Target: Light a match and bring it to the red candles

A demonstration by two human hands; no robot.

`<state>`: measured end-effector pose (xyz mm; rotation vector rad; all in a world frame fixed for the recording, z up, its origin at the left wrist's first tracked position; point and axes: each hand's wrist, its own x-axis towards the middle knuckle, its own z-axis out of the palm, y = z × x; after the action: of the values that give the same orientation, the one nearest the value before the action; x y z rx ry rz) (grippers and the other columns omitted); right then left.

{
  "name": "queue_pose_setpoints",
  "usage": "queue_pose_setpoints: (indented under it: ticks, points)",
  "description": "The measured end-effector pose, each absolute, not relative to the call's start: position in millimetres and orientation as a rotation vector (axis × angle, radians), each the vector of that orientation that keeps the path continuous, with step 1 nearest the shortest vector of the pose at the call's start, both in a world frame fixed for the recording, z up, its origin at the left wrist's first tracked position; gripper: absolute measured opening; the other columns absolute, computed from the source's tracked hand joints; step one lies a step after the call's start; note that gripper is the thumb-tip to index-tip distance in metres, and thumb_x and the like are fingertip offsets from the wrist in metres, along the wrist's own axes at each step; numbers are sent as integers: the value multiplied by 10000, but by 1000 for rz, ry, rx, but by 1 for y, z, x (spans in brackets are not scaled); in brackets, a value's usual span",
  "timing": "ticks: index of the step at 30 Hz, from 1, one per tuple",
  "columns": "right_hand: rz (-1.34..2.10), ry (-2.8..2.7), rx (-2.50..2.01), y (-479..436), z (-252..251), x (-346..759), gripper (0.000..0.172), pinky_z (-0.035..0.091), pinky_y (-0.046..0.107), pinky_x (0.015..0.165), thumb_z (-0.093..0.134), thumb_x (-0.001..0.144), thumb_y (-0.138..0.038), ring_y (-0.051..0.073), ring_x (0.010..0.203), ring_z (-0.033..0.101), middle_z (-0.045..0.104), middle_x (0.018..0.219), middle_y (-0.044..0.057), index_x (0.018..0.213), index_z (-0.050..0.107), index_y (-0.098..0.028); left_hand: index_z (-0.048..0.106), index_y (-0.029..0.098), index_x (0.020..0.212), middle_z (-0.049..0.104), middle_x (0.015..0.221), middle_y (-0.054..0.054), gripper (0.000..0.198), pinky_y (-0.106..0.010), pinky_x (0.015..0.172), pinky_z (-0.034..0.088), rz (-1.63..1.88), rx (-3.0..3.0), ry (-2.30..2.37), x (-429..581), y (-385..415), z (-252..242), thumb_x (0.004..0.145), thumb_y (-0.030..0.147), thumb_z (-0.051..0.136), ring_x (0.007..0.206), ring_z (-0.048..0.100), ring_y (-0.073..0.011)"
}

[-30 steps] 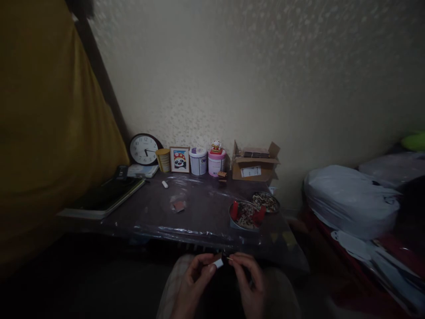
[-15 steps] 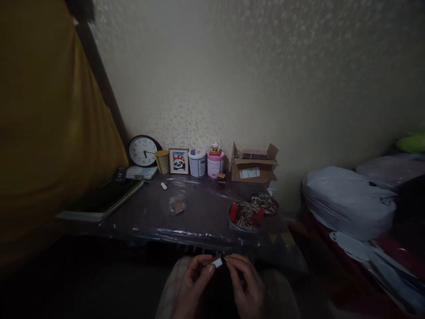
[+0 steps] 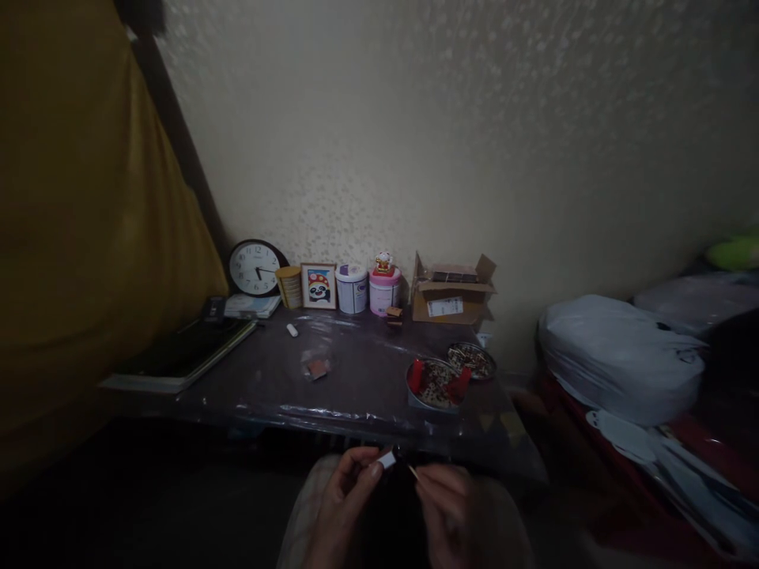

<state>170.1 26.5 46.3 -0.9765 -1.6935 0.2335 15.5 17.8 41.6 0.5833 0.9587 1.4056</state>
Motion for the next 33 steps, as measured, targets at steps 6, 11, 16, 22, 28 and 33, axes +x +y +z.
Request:
queue_pose_setpoints:
  ticks: [6, 11, 16, 22, 28, 33]
  points:
    - [173, -1543, -1153, 73, -17, 170, 164, 528, 274, 747, 482, 879, -258, 159, 808, 646, 676, 828, 32, 838, 633, -211, 643, 205, 838, 705, 809, -20, 187, -256, 738, 471, 1431, 558, 877, 16, 19, 30, 701, 324, 688, 798, 628, -171]
    - [332, -1414, -1162, 65, -2, 174, 120, 511, 278, 788, 531, 849, -289, 167, 853, 634, 676, 866, 28, 841, 628, -219, 650, 191, 811, 706, 772, -23, 219, -250, 713, 476, 1437, 563, 941, 17, 19, 33, 655, 325, 723, 764, 626, -170]
    - [362, -1475, -1062, 47, 10, 158, 84, 531, 261, 742, 549, 843, -240, 160, 813, 650, 683, 844, 25, 861, 631, -230, 646, 189, 806, 703, 747, -12, 227, -233, 679, 471, 1412, 571, 972, 20, 19, 46, 645, 326, 729, 720, 620, -155]
    - [196, -1547, -987, 39, 23, 154, 85, 541, 237, 694, 550, 839, -187, 142, 754, 660, 683, 810, 11, 837, 621, -234, 651, 197, 801, 708, 780, -19, 208, -256, 720, 471, 1437, 621, 967, 18, 20, 44, 649, 320, 720, 762, 621, -176]
    - [108, -1674, -939, 44, 14, 160, 159, 541, 268, 724, 512, 849, -177, 157, 798, 663, 692, 873, 24, 920, 636, -246, 639, 193, 790, 704, 783, -31, 207, -267, 730, 476, 1430, 618, 979, 19, 16, 52, 647, 318, 723, 778, 620, -185]
    - [278, -1513, -1131, 72, -9, 169, 153, 522, 259, 712, 490, 868, -254, 154, 779, 643, 683, 818, 26, 812, 626, -212, 635, 220, 838, 685, 762, -7, 190, -278, 716, 480, 1419, 555, 867, 20, 15, 43, 683, 308, 698, 754, 622, -174]
